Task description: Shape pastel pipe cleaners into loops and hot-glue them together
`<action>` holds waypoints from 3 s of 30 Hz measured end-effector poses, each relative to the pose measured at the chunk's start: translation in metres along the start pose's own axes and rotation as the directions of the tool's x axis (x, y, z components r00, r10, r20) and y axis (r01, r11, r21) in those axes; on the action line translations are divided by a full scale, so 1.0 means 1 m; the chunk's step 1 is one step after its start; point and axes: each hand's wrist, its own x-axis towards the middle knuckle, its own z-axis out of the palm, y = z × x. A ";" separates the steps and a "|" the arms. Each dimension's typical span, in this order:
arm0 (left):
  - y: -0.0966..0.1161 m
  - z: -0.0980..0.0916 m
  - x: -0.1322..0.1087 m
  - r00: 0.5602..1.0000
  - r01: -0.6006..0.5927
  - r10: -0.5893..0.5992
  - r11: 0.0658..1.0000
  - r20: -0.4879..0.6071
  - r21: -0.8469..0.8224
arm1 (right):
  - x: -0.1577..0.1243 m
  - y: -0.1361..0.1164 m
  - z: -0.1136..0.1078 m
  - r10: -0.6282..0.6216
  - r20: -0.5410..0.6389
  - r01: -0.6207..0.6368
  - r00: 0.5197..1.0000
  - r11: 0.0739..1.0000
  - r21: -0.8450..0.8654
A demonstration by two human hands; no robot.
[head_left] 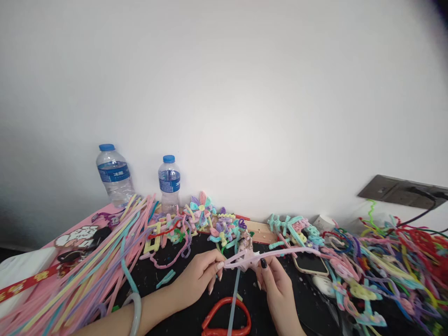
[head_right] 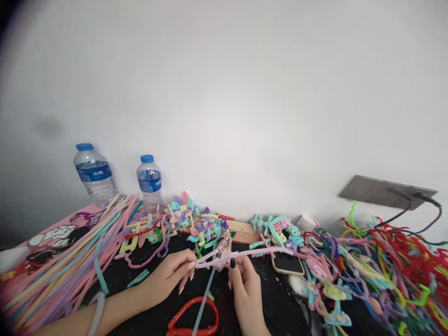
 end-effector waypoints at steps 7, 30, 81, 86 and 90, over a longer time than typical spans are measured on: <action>0.001 0.000 0.000 1.000 0.002 -0.002 1.000 0.014 0.000 | -0.001 0.005 0.005 0.081 0.014 -0.082 0.997 0.980 0.180; 0.016 0.001 -0.002 0.990 0.050 -0.076 0.978 0.119 0.202 | -0.005 -0.001 0.005 0.025 0.192 -0.030 0.981 0.999 0.024; -0.003 -0.001 -0.006 0.961 -0.271 0.251 0.745 0.120 0.609 | -0.002 -0.003 0.011 0.102 0.223 -0.107 0.969 0.994 0.011; -0.003 -0.001 -0.006 0.963 -0.260 0.251 0.757 0.101 0.600 | -0.003 -0.005 0.012 0.125 0.216 -0.134 0.968 0.991 0.025; -0.001 -0.001 -0.006 0.964 -0.250 0.252 0.768 0.081 0.589 | -0.003 -0.006 0.012 0.138 0.209 -0.149 0.968 0.988 0.038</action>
